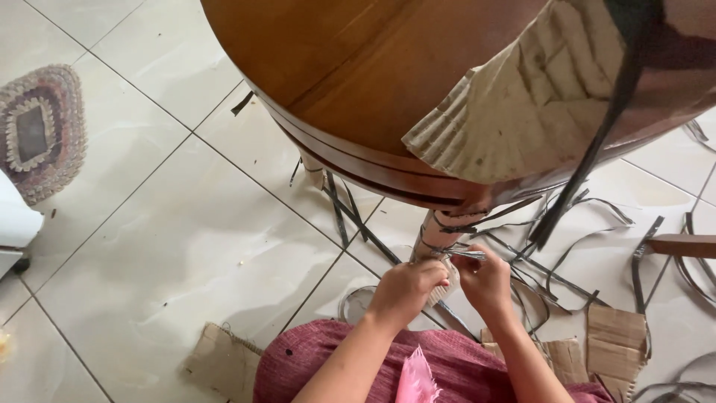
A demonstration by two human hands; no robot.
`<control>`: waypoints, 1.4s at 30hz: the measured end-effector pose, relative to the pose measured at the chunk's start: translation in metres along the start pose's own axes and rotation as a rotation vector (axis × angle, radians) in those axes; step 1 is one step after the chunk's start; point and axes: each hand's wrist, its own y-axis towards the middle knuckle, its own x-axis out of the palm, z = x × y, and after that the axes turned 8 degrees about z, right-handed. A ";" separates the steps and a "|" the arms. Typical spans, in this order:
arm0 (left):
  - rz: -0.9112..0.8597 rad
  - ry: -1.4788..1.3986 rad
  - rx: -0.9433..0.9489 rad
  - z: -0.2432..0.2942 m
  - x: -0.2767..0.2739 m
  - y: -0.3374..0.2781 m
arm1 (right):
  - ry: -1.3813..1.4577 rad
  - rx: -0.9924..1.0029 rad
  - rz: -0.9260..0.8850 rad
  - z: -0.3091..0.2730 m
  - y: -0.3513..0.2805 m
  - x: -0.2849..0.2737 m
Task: Wrapping a wooden stool leg with cardboard and securing it with black straps
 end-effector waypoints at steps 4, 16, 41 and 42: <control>-0.052 -0.032 -0.078 0.003 -0.003 0.002 | -0.036 0.050 -0.095 0.003 -0.001 -0.013; -0.059 -0.007 -0.071 0.020 -0.032 0.019 | 0.405 0.459 -0.464 -0.053 -0.001 -0.061; 0.202 -0.246 -0.228 0.032 -0.036 0.024 | 0.957 0.828 -0.204 -0.009 -0.035 0.014; 0.201 -0.247 -0.228 0.032 -0.036 0.023 | 0.957 0.829 -0.203 0.001 -0.037 0.020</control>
